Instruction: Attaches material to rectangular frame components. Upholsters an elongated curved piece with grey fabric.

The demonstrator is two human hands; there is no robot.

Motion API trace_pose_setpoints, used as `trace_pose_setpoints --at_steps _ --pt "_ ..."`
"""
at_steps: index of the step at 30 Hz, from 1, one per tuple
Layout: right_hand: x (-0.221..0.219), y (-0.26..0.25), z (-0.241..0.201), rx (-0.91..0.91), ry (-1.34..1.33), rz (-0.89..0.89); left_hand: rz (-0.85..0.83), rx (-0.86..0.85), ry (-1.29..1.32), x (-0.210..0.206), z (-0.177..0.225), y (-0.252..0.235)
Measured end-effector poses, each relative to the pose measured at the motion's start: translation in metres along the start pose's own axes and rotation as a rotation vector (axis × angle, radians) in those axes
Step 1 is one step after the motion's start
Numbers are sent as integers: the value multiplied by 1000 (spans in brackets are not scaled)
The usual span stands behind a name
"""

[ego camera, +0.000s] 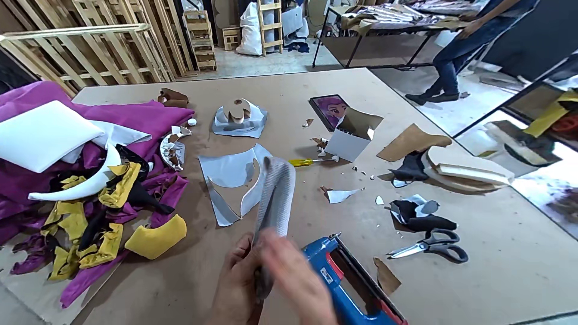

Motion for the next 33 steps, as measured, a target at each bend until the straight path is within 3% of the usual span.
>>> trace_pose_setpoints --at_steps 3,5,7,8,10,11,13,17,21,27,33 --pt "-9 7 22 -48 158 -16 36 77 -69 -16 -6 2" --pt "-25 24 8 -98 -57 -119 48 43 -146 -1 -11 0" --pt "-11 47 2 -226 -306 -232 141 -115 -529 28 -24 -9" --pt "7 62 4 -327 -227 -207 212 -253 -820 48 -38 -9" --pt "45 90 20 -531 312 -139 309 -425 -1320 89 -67 -3" --pt "60 103 34 -638 573 -178 339 -467 -1468 104 -81 1" --pt "76 126 59 -815 831 -290 368 -560 -1607 121 -99 5" --pt "78 122 65 -1013 873 -379 401 -592 -1562 125 -108 3" --pt "79 91 35 -1133 828 -418 416 -570 -1492 128 -108 4" --pt "42 34 0 -983 517 -641 407 -519 -1432 129 -106 1" --pt "5 19 11 -874 518 -767 400 -539 -1369 132 -108 2"
Point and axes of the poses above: each hand's wrist, its own y-axis away from the middle knuckle, its own x-axis out of the back of the hand, z = x × y, the point moved 1 cm from there along -y, towards the middle knuckle, and after that the axes turned 6 degrees about -y, right-handed, at the moved point
